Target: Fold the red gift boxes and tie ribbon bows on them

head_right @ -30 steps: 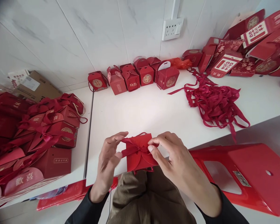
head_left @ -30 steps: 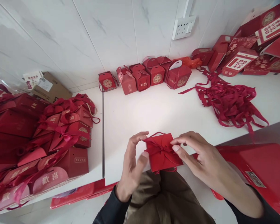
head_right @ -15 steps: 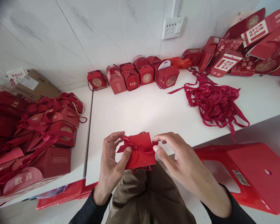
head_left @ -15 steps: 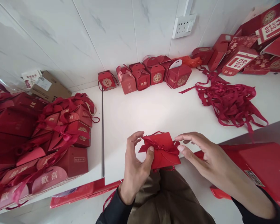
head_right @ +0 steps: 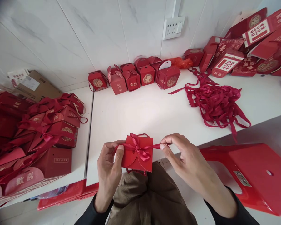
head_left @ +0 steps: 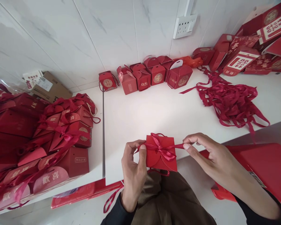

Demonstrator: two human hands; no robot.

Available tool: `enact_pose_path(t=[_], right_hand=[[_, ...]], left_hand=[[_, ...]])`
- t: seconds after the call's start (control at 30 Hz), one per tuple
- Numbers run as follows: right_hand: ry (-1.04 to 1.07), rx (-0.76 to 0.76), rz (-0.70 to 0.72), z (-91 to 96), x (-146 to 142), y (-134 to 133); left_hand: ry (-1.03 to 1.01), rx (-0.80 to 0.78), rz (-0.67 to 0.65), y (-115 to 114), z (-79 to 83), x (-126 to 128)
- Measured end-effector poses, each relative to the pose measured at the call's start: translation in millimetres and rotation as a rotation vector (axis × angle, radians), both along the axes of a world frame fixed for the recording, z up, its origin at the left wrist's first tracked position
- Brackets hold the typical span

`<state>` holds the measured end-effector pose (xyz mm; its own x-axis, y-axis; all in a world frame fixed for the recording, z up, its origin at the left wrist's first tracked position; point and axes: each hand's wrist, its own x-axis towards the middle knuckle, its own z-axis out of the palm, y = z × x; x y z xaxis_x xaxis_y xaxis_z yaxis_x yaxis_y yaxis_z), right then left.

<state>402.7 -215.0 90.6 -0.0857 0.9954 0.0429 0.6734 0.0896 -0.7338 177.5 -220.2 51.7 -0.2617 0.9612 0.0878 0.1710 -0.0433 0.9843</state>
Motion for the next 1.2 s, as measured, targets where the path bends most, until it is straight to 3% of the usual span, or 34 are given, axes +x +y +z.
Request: enact_pose_path(t=[0.17,0.33,0.4,0.5,0.6,0.67,0.9,1.2], right_hand=[[-0.019,-0.014,-0.041,-4.3,4.3,-1.2],[-0.079,0.11,-0.134,-5.2,2.4,-3.3],[-0.074,0.177,-0.133,-0.5,-5.2,-7.5],[-0.097,0.192,-0.001,4.6,-21.9,-15.5],[-0.143,0.21,0.106,0.3,-35.3,-19.8],[-0.145,0.223,0.116,-4.9,-38.8,-19.4],[-0.106,0.182,0.086,-6.3,-30.7,-16.6],[-0.086,0.191,0.076,1.8,-25.7,-11.5]], left_hand=[[0.0,-0.011,0.102,-0.6,-0.9,-0.9],[-0.058,0.018,0.06,2.8,4.8,-9.8],[-0.025,0.034,0.008,8.2,10.8,-13.2],[0.101,0.033,-0.166,19.8,20.8,-15.2],[0.22,0.054,-0.328,30.6,26.2,-13.2],[0.237,0.063,-0.36,34.7,26.7,-10.8],[0.115,-0.049,-0.306,32.4,21.7,-8.0],[0.135,-0.021,-0.225,23.2,13.6,-12.3]])
